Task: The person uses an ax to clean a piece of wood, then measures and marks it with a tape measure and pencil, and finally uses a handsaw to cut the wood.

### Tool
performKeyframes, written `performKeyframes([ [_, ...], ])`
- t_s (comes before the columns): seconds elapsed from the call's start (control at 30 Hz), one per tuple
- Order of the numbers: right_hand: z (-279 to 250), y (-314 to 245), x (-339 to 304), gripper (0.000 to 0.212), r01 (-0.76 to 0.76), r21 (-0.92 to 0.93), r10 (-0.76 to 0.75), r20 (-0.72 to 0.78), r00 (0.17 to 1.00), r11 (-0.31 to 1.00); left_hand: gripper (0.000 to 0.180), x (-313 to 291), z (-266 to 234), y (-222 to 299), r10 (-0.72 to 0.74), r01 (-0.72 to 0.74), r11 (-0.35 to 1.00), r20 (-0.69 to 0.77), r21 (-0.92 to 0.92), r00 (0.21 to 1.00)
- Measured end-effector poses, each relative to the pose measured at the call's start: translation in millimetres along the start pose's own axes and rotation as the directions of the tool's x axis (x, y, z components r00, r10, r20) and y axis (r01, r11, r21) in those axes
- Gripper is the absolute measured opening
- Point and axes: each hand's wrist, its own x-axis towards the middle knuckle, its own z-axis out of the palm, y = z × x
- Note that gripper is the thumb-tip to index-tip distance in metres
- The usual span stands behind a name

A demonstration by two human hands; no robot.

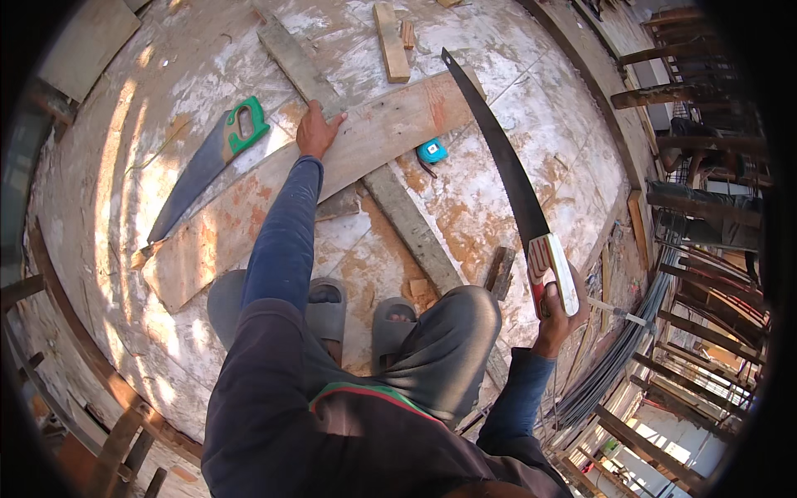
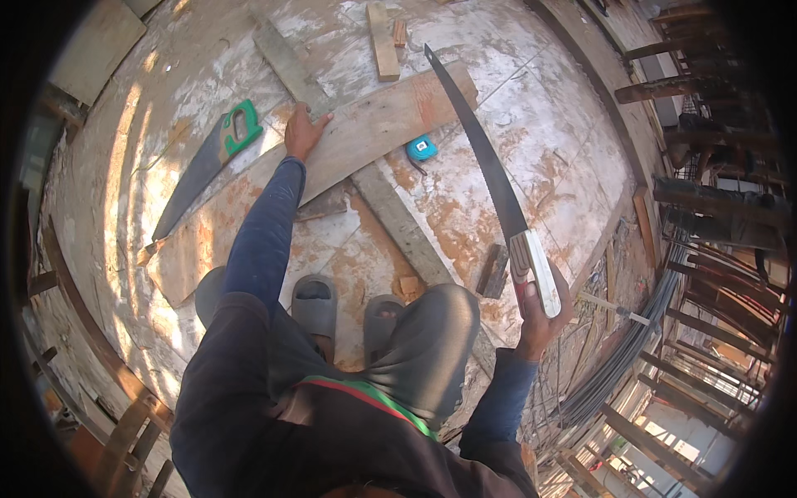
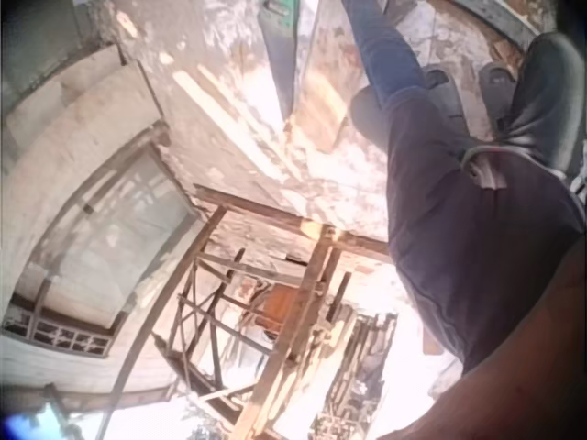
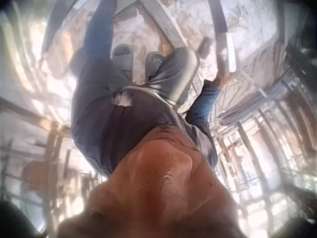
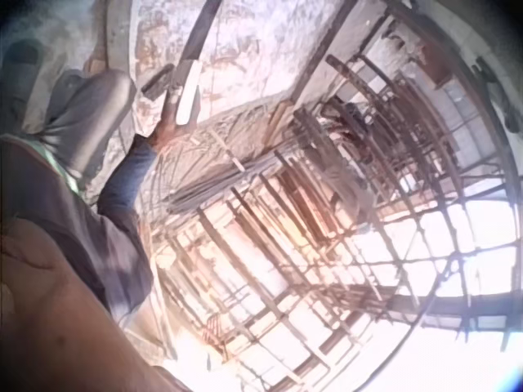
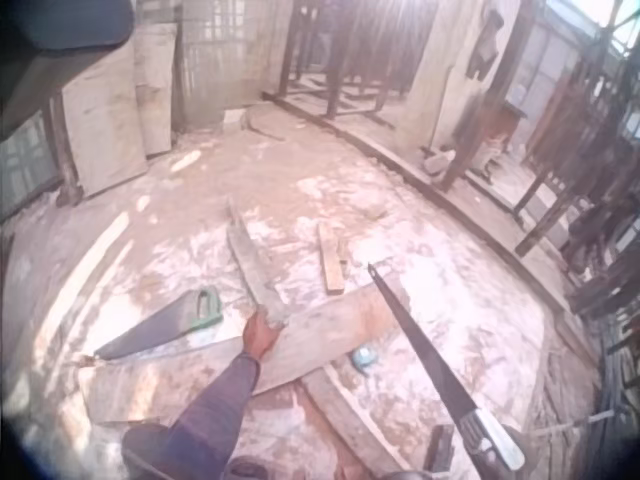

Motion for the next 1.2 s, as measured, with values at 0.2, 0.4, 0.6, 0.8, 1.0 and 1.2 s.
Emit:
performKeyframes([
  [0.2, 45, -8, 25, 0.057, 0.018, 0.07, -0.029, 0.153, 0.988, 0.997, 0.051, -16, 19, 11, 0.024, -0.025, 0.987, 0.004, 0.156, 1.0],
  [0.4, 100, 12, 43, 0.056, -0.083, 0.118, 0.037, 0.353, 0.935, 0.99, 0.046, -37, 18, 18, 0.025, -0.011, 0.959, -0.045, 0.283, 0.999],
  [0.6, 148, 46, 32, 0.049, -0.071, 0.193, -0.009, 0.381, 0.925, 0.979, 0.067, -48, 24, 21, 0.032, 0.036, 0.898, -0.147, 0.439, 0.989],
  [0.8, 172, 71, 16, 0.049, -0.087, 0.2, 0.011, 0.353, 0.935, 0.976, 0.07, -45, 29, 26, -0.118, 0.135, 0.902, -0.066, 0.41, 0.991],
  [1.0, 177, 64, 42, 0.049, -0.048, 0.176, -0.041, 0.473, 0.88, 0.983, 0.066, -40, 36, 17, 0.072, 0.011, 0.899, -0.174, 0.438, 0.982],
  [1.2, 163, 37, 88, 0.056, -0.067, 0.123, -0.034, 0.677, 0.735, 0.99, 0.067, -37, 39, 24, -0.027, 0.065, 0.905, -0.096, 0.421, 0.995],
])
